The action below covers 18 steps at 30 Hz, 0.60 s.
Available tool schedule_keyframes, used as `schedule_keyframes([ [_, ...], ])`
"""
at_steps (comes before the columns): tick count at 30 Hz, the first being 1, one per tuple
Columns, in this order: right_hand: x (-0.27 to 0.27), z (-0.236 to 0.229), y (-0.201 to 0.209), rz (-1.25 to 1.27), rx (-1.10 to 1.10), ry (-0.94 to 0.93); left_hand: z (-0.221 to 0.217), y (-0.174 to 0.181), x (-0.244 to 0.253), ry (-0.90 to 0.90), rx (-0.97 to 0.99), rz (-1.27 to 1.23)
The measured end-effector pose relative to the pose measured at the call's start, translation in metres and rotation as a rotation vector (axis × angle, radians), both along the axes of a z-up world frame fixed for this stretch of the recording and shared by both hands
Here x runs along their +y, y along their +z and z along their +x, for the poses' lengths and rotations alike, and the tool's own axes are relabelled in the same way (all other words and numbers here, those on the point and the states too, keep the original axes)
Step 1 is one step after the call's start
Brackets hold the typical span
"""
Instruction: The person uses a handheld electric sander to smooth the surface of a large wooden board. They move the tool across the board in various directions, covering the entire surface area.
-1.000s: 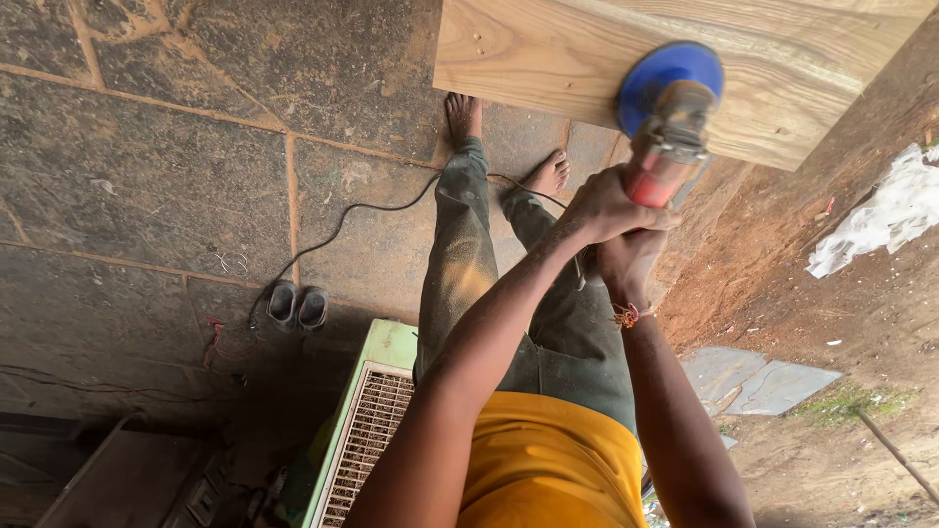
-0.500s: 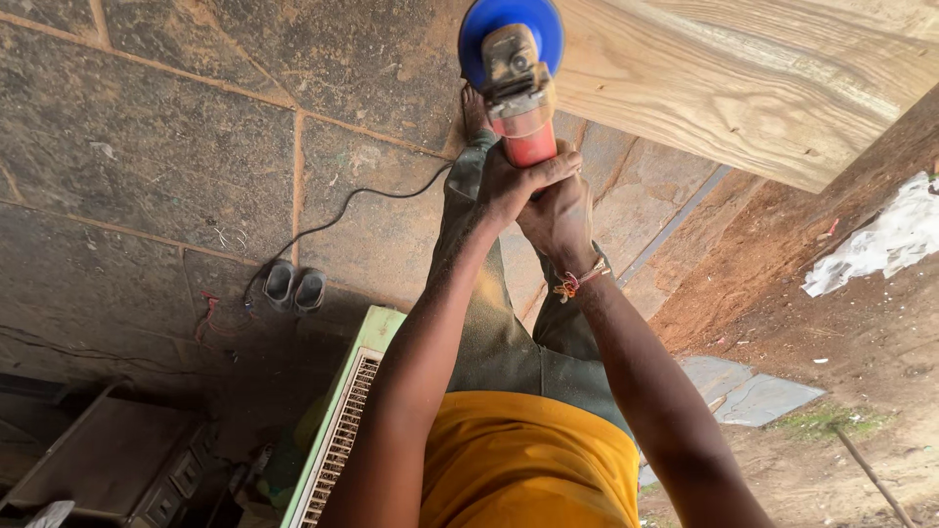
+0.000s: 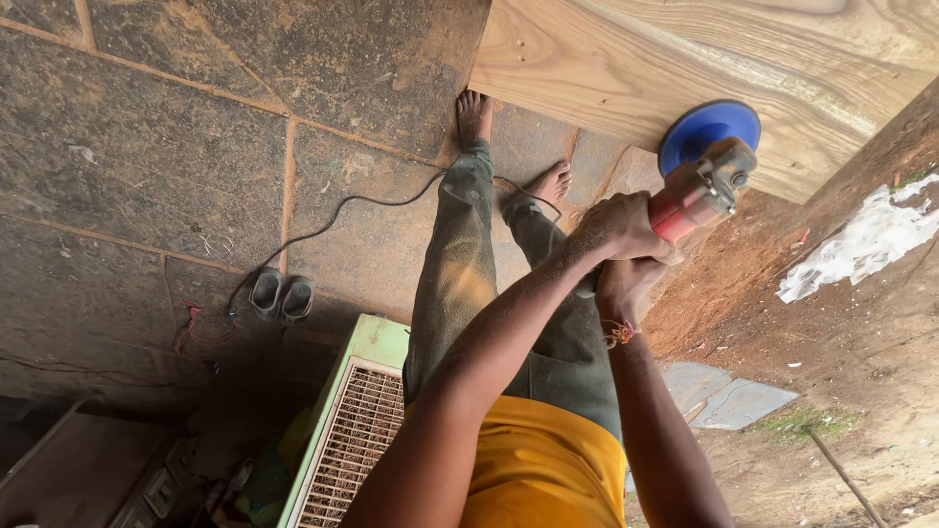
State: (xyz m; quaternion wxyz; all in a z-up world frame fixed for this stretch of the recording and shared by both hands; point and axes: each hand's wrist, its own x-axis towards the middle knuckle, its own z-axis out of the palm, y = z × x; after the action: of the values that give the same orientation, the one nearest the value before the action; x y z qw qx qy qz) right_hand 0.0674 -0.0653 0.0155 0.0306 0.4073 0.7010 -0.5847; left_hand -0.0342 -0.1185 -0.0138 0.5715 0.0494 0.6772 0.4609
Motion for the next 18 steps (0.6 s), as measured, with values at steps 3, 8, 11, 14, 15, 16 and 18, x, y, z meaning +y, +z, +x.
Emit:
schedule_keyframes([
  [3, -0.038, -0.011, -0.005, -0.175, 0.005, -0.055, -0.003, 0.003, -0.049, 0.122, -0.064, -0.004],
  [8, -0.08, -0.075, -0.02, -0.466, -0.084, 0.103, -0.022, 0.006, -0.125, 0.919, -0.234, 0.3],
  [11, -0.074, -0.1, -0.017, 0.134, -0.166, 0.648, -0.05, -0.002, -0.126, 0.956, -0.256, 0.378],
  [14, -0.064, -0.104, -0.006, -0.469, 0.075, 0.025, -0.061, 0.003, -0.1, 0.778, -0.229, 0.391],
  [15, -0.058, -0.101, -0.002, -0.444, 0.11, 0.002, -0.054, 0.009, -0.09, 0.763, -0.219, 0.398],
  [16, -0.051, -0.098, 0.0, -0.35, 0.129, 0.044, -0.05, 0.011, -0.081, 0.747, -0.208, 0.405],
  [18, -0.034, -0.077, 0.014, 0.092, 0.09, 0.412, -0.038, 0.011, -0.068, 0.66, -0.172, 0.328],
])
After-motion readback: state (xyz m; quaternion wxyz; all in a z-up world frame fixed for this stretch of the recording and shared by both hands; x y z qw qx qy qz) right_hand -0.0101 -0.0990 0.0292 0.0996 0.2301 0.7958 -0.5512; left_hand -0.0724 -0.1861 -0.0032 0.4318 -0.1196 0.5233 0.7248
